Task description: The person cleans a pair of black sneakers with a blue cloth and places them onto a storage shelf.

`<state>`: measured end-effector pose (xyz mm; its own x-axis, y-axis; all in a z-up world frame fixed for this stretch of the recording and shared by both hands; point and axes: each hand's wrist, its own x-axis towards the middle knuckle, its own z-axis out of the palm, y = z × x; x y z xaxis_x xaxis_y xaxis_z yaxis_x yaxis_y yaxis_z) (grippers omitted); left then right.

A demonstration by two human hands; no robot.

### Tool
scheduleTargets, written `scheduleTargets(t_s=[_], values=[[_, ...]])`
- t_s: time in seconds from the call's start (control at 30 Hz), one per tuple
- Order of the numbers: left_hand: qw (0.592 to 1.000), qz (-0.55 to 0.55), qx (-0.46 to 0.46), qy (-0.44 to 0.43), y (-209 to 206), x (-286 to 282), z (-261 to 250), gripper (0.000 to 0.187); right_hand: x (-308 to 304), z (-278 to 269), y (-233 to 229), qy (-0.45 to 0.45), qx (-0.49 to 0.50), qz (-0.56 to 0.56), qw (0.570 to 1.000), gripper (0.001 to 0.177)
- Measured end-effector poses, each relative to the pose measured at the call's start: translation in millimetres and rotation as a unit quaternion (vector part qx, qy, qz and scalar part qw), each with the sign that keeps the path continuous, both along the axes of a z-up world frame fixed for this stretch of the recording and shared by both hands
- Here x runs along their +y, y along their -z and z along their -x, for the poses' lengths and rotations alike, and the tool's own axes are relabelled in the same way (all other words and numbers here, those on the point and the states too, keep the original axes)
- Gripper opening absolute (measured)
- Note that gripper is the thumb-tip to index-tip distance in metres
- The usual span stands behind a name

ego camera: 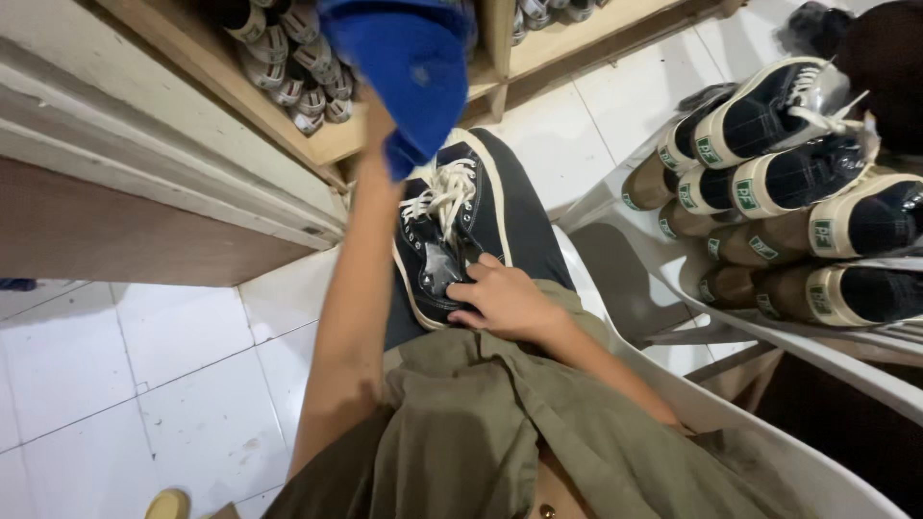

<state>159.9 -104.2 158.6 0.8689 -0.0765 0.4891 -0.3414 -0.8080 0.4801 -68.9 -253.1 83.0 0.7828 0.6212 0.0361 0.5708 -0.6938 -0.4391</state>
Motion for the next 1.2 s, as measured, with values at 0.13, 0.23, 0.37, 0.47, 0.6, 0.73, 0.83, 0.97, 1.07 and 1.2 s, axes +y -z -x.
scheduleTargets(t_s=[0.13,0.23,0.37,0.47,0.6,0.73,0.83,0.97,1.07,1.2], values=[[0.945,-0.223,0.046,0.233,53.6,-42.8,39.9,0.020,-5.2,-4.6,8.1,0.029,-0.050,0.011,0.998,0.032],[0.857,-0.350,0.107,0.362,93.9,-82.7,105.4,0.014,-6.6,2.3,26.0,-0.019,-0.241,0.083,0.967,0.034],[0.784,-0.379,0.203,0.447,59.7,-88.1,128.8,0.019,9.9,2.0,-14.7,-0.029,-0.088,-0.120,0.989,0.026],[0.860,-0.238,0.295,0.342,-44.4,-57.0,74.5,0.050,-1.0,-0.7,19.8,0.008,-0.019,-0.061,0.998,0.027],[0.949,-0.216,0.049,0.225,1.1,-25.5,22.0,0.057,1.1,4.1,12.0,0.040,-0.063,0.013,0.997,0.037],[0.886,-0.283,0.189,0.314,65.8,-63.1,80.1,0.020,2.1,-2.3,-7.9,0.020,-0.041,0.016,0.999,0.036],[0.821,-0.397,0.186,0.365,97.9,-85.0,124.1,0.014,5.1,1.5,15.5,0.028,0.025,0.017,0.999,0.032],[0.766,-0.391,0.302,0.411,6.2,-63.9,113.5,0.036,3.8,-0.6,-14.3,0.015,0.026,0.012,0.999,0.027],[0.800,-0.373,0.314,0.349,32.1,-60.2,81.2,0.046,4.0,2.5,10.1,0.031,-0.054,0.037,0.997,0.035],[0.857,-0.303,0.316,0.272,35.1,-43.1,7.9,0.053,3.6,2.9,0.9,0.029,-0.052,0.024,0.998,0.030]])
